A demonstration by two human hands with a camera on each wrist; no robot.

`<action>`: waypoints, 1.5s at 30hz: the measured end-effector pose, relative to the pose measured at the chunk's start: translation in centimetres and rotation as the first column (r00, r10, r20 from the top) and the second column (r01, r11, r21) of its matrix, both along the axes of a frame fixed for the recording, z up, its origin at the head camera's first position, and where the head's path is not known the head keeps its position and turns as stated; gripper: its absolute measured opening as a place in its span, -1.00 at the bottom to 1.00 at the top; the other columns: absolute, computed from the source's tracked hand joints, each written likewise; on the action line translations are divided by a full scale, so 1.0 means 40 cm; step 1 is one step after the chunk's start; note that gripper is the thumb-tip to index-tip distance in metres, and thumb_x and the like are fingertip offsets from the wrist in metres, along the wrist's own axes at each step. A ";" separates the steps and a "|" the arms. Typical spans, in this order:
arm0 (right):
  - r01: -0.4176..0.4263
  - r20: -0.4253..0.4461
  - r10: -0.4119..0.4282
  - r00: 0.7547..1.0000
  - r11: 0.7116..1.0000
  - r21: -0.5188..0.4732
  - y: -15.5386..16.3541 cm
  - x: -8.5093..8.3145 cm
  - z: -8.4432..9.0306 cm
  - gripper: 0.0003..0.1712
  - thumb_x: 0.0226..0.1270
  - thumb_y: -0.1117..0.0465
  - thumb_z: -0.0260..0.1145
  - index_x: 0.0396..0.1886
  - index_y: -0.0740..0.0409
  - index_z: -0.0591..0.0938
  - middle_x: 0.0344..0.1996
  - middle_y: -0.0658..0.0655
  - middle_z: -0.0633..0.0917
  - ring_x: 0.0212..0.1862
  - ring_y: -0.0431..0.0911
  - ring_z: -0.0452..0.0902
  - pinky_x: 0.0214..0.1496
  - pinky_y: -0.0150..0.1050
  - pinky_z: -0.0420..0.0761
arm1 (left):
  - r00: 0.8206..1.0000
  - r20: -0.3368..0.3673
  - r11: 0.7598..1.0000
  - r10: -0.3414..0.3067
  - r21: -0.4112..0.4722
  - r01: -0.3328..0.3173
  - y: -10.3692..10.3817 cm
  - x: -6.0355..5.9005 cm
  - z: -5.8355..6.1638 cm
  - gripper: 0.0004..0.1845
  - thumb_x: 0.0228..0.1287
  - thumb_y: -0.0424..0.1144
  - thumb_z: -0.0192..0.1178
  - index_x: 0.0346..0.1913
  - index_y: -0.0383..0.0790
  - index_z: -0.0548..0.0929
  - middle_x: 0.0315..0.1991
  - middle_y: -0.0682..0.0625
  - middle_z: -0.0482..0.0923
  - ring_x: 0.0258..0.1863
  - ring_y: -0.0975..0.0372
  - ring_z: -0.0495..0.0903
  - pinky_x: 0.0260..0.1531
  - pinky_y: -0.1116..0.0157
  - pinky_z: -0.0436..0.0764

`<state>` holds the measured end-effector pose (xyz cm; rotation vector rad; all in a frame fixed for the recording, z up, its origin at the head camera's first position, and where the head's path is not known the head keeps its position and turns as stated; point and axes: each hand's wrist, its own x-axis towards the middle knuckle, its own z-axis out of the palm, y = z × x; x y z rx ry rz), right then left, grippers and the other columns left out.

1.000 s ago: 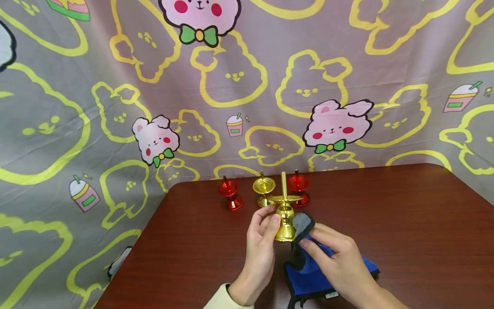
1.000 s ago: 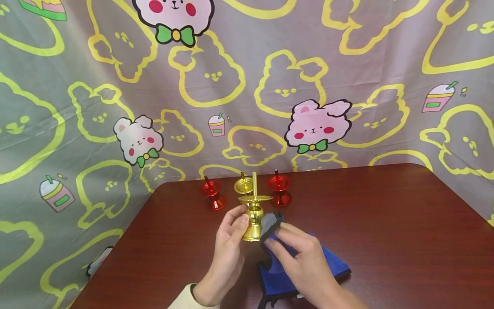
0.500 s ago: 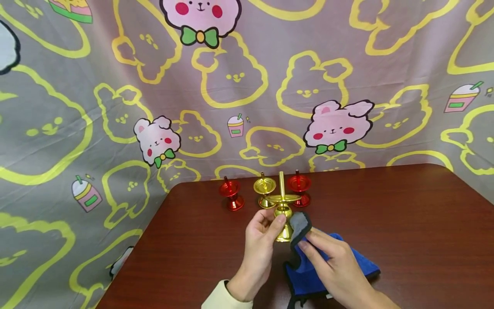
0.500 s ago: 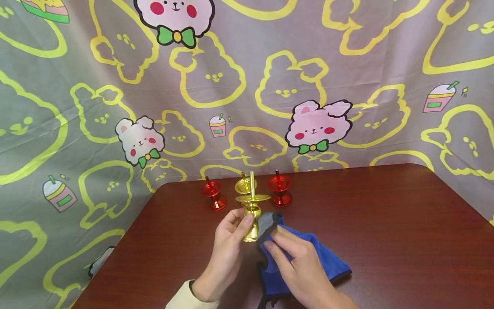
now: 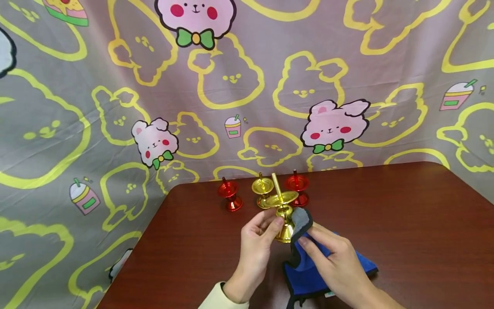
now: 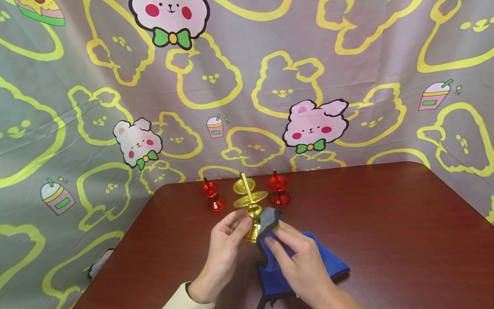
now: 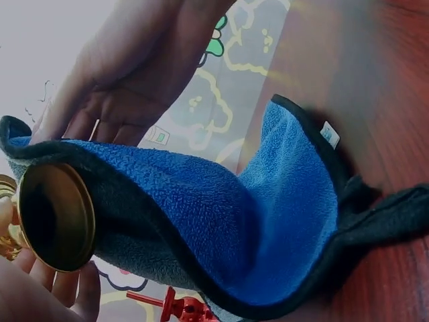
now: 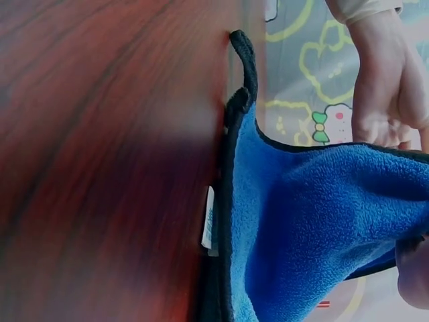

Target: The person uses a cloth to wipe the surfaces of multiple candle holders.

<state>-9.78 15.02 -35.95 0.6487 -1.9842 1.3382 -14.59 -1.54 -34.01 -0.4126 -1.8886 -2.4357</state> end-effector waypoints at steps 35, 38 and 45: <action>0.218 0.367 -0.133 0.921 0.955 -0.201 -0.067 -0.030 0.057 -0.74 0.47 0.18 0.30 0.09 0.10 0.62 -0.13 0.00 0.70 -0.07 -0.15 0.60 -0.08 -0.38 0.56 | 0.988 -0.130 0.991 -0.085 -0.112 0.071 0.003 0.024 -0.022 -0.57 0.23 -0.47 0.37 0.17 -0.41 0.65 -0.15 -0.34 0.69 -0.21 0.26 0.71 -0.22 0.38 0.65; 0.212 0.376 -0.115 0.919 0.950 -0.228 -0.068 -0.040 0.062 -0.77 0.53 0.15 0.22 0.07 0.10 0.63 -0.16 0.02 0.70 -0.11 -0.15 0.57 -0.12 -0.36 0.54 | 0.990 -0.127 0.995 -0.065 -0.090 0.054 0.003 0.025 -0.020 -0.60 0.23 -0.48 0.36 0.13 -0.47 0.65 -0.15 -0.38 0.68 -0.23 0.26 0.70 -0.23 0.39 0.65; 0.193 0.354 -0.099 0.930 0.950 -0.243 -0.066 -0.043 0.055 -0.89 0.52 0.22 0.23 -0.10 0.11 0.65 -0.28 0.05 0.65 -0.19 -0.11 0.50 -0.21 -0.36 0.49 | 0.999 -0.050 0.999 -0.011 -0.040 0.009 0.000 0.017 -0.020 -0.61 0.25 -0.49 0.33 0.14 -0.53 0.62 -0.12 -0.33 0.69 -0.23 0.26 0.67 -0.26 0.40 0.64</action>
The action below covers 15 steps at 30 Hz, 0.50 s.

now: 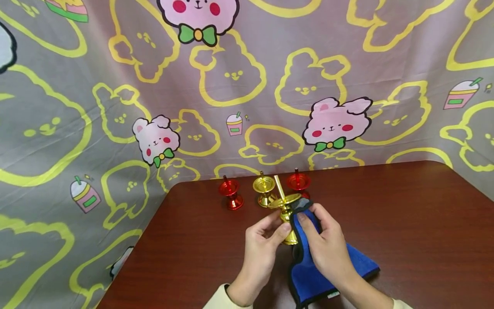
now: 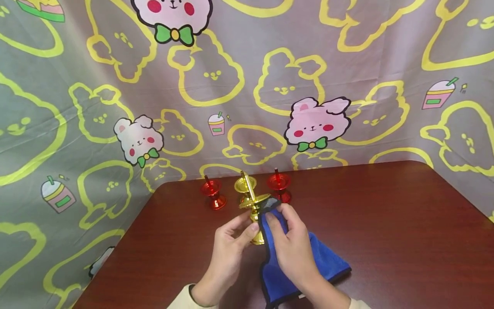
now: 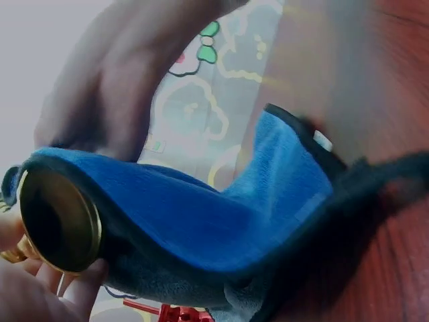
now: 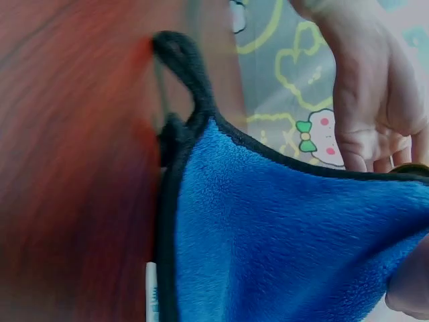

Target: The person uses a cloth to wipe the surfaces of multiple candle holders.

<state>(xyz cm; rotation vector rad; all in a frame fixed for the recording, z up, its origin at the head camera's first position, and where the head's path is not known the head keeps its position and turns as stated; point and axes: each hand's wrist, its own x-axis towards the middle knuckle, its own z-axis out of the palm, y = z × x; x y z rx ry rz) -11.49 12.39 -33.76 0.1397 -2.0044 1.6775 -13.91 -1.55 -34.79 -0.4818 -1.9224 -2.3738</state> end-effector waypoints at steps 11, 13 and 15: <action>-0.223 0.041 0.224 0.974 0.974 -0.036 -0.006 0.032 -0.012 -0.42 0.36 0.24 0.40 0.34 0.07 0.48 0.24 0.06 0.57 0.28 -0.07 0.47 0.19 -0.48 0.43 | 0.999 0.031 1.000 0.027 0.012 -0.027 -0.008 -0.014 0.015 -0.65 0.30 -0.49 0.29 0.12 -0.52 0.61 -0.15 -0.25 0.69 -0.29 0.26 0.62 -0.32 0.42 0.61; -0.246 0.020 0.247 0.969 0.968 -0.037 0.000 0.034 -0.016 -0.41 0.36 0.28 0.40 0.36 0.09 0.48 0.26 0.08 0.55 0.30 -0.08 0.45 0.21 -0.48 0.42 | 0.999 0.034 0.999 0.021 0.028 -0.022 -0.009 -0.010 0.014 -0.65 0.30 -0.51 0.29 0.12 -0.54 0.60 -0.15 -0.25 0.69 -0.29 0.25 0.62 -0.33 0.42 0.61; -0.251 -0.031 0.250 0.968 0.967 -0.040 0.009 0.030 -0.019 -0.47 0.35 0.36 0.38 0.31 0.15 0.54 0.21 0.13 0.60 0.25 -0.09 0.49 0.18 -0.46 0.46 | 1.000 0.026 1.000 0.013 0.024 -0.014 -0.011 -0.008 0.010 -0.65 0.29 -0.52 0.29 0.12 -0.56 0.59 -0.15 -0.25 0.68 -0.28 0.25 0.63 -0.31 0.42 0.60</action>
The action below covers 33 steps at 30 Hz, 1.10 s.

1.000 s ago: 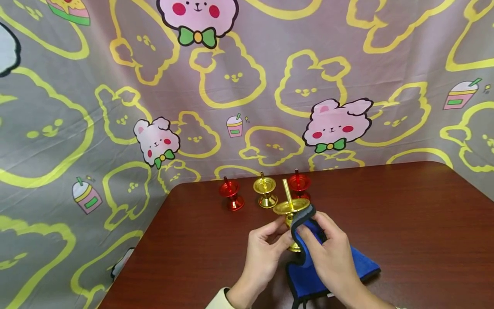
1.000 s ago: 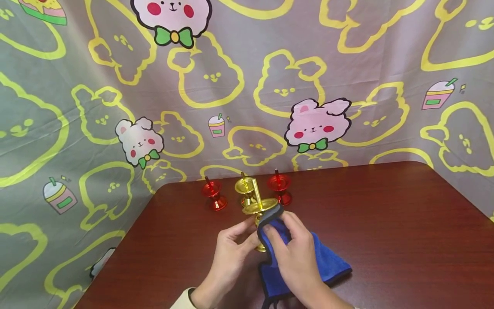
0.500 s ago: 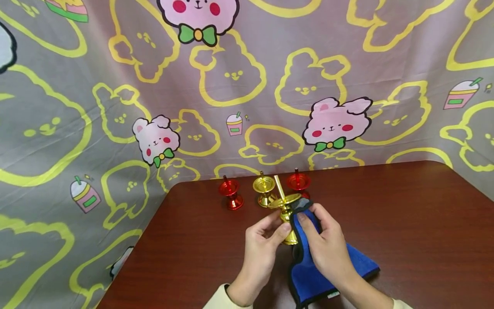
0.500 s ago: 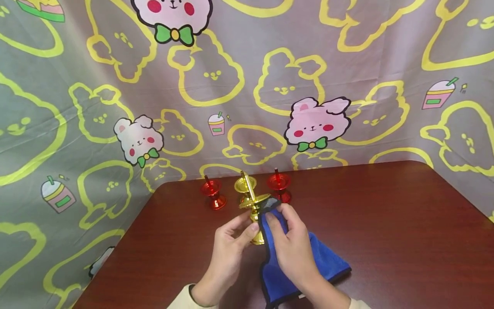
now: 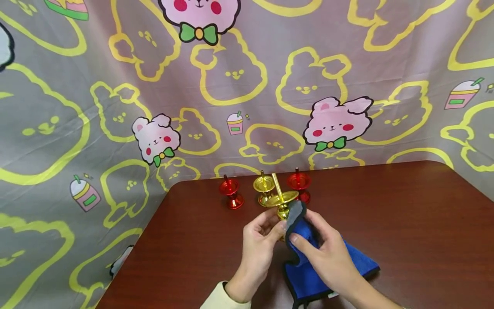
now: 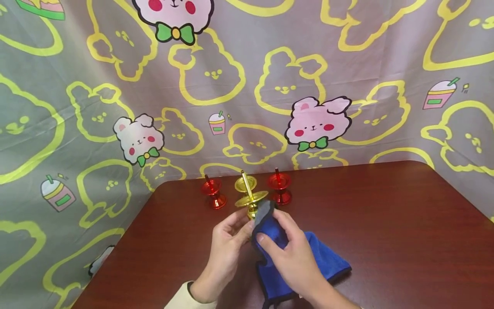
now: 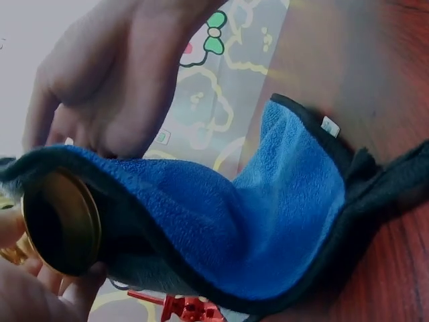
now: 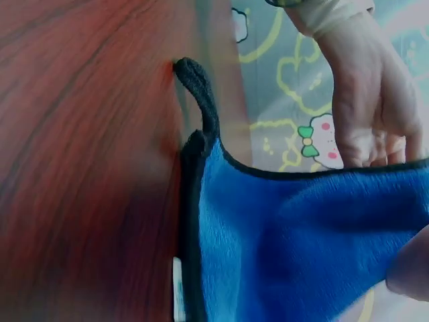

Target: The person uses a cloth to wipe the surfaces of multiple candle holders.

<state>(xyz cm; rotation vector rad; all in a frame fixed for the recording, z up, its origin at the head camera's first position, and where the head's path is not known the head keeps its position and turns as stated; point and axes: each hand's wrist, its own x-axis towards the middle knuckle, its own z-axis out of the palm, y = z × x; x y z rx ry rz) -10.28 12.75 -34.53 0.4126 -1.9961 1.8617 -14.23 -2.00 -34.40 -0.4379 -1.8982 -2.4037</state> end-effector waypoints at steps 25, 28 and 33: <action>0.144 -0.061 -0.142 0.988 0.989 0.033 0.056 0.001 -0.001 -0.76 0.23 0.42 0.45 -0.12 0.14 0.75 -0.20 0.06 0.73 -0.12 -0.13 0.64 -0.12 -0.35 0.63 | 0.997 0.063 0.997 -0.047 0.063 0.043 0.011 0.003 -0.002 -0.66 0.19 -0.46 0.40 -0.02 -0.53 0.57 -0.25 -0.02 0.63 -0.28 0.28 0.61 -0.27 0.41 0.60; 0.132 -0.070 -0.129 0.989 0.991 0.035 0.058 0.004 -0.004 -0.74 0.22 0.43 0.46 -0.11 0.14 0.76 -0.20 0.06 0.73 -0.11 -0.13 0.64 -0.10 -0.36 0.62 | 0.997 0.060 0.993 -0.041 0.113 0.034 0.007 0.002 -0.003 -0.66 0.22 -0.44 0.39 -0.01 -0.51 0.55 -0.22 -0.05 0.62 -0.23 0.25 0.63 -0.22 0.40 0.61; 0.078 -0.101 -0.075 0.992 0.996 0.032 0.060 0.007 -0.007 -0.70 0.22 0.45 0.45 -0.06 0.15 0.76 -0.14 0.09 0.73 -0.05 -0.12 0.65 -0.04 -0.35 0.62 | 0.997 0.056 0.993 -0.050 0.108 0.043 0.006 0.001 -0.002 -0.66 0.28 -0.39 0.36 0.03 -0.52 0.56 -0.20 -0.05 0.64 -0.21 0.26 0.63 -0.18 0.39 0.61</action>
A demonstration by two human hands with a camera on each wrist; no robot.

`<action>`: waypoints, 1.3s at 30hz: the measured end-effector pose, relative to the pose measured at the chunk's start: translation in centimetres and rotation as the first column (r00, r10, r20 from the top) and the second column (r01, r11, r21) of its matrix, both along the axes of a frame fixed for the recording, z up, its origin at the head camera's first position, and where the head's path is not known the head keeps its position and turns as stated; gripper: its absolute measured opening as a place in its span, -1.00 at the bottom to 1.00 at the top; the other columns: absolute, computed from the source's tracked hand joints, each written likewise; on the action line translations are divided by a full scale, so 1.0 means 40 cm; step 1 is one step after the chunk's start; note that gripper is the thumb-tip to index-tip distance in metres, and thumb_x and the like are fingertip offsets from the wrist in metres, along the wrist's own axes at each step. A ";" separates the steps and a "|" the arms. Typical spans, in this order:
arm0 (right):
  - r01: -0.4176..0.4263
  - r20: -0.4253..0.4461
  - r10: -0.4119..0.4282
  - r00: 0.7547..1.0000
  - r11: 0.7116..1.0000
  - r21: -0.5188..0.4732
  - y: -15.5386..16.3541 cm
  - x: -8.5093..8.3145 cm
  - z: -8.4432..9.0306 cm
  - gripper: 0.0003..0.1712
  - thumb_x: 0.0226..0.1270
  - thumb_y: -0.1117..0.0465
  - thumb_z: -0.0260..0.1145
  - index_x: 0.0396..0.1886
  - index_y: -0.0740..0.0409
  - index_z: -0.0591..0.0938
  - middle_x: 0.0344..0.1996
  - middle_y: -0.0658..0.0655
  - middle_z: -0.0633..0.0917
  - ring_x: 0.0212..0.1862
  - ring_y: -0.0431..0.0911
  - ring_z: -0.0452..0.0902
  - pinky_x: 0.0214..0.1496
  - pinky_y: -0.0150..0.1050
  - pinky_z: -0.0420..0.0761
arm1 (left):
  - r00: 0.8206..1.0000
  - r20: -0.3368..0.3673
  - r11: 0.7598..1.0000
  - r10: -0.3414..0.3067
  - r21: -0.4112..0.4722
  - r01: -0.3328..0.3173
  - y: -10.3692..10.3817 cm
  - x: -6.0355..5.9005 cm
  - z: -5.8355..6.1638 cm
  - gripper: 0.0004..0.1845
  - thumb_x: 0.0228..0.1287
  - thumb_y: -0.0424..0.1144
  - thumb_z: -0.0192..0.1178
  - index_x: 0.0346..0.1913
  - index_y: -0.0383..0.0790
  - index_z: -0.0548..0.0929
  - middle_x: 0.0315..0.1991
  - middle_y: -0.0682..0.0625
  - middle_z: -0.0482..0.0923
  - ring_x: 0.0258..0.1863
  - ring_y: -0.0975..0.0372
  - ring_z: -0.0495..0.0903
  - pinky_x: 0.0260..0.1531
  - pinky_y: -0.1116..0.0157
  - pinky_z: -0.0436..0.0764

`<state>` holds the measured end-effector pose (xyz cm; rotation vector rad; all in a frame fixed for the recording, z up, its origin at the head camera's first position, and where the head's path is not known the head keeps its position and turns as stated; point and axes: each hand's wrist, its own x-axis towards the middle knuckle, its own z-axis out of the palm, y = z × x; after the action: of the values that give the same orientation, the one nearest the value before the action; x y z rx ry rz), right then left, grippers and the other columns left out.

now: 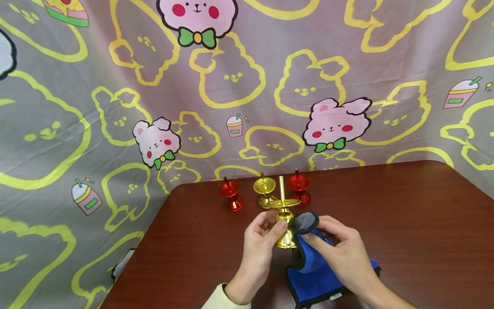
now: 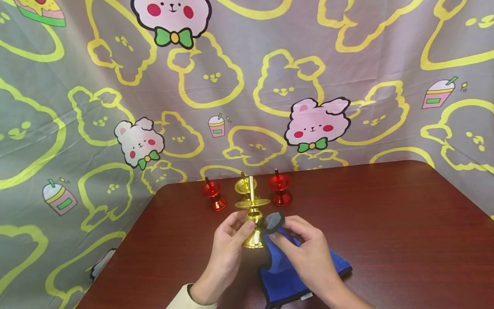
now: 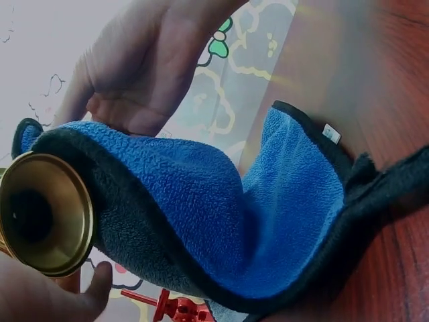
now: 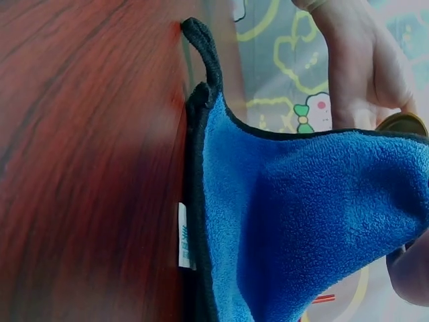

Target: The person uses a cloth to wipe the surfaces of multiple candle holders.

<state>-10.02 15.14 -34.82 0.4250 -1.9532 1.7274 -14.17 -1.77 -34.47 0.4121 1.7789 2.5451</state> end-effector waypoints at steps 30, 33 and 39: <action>0.088 -0.079 -0.079 0.994 0.988 0.125 -0.058 -0.001 0.003 -0.56 0.28 0.38 0.44 0.15 0.04 0.71 0.17 -0.09 0.62 0.22 -0.16 0.53 0.17 -0.49 0.45 | 0.994 -0.108 0.987 0.034 -0.156 -0.050 -0.005 0.009 -0.006 -0.73 0.40 -0.37 0.24 0.04 -0.51 0.64 -0.23 -0.06 0.65 -0.28 0.28 0.57 -0.30 0.42 0.53; 0.099 -0.055 -0.094 0.994 0.989 0.105 -0.061 -0.004 0.003 -0.57 0.29 0.37 0.43 0.15 0.00 0.72 0.17 -0.10 0.63 0.24 -0.16 0.51 0.20 -0.49 0.42 | 0.992 -0.125 0.983 0.011 -0.182 -0.033 0.000 0.015 -0.012 -0.73 0.40 -0.39 0.23 0.06 -0.49 0.65 -0.17 -0.10 0.67 -0.24 0.29 0.58 -0.29 0.43 0.53; 0.122 -0.029 -0.121 0.992 0.993 0.013 -0.066 -0.010 0.009 -0.58 0.25 0.40 0.45 0.10 0.05 0.74 0.08 -0.06 0.69 0.18 -0.16 0.56 0.16 -0.45 0.49 | 0.980 -0.197 0.972 -0.039 -0.235 -0.008 -0.004 0.006 -0.013 -0.69 0.44 -0.36 0.19 0.16 -0.40 0.65 0.07 -0.18 0.66 0.00 0.23 0.58 -0.08 0.40 0.54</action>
<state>-10.41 12.49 -34.47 0.3267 -1.9314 1.6235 -13.95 -1.91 -34.98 0.6912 2.1039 2.3142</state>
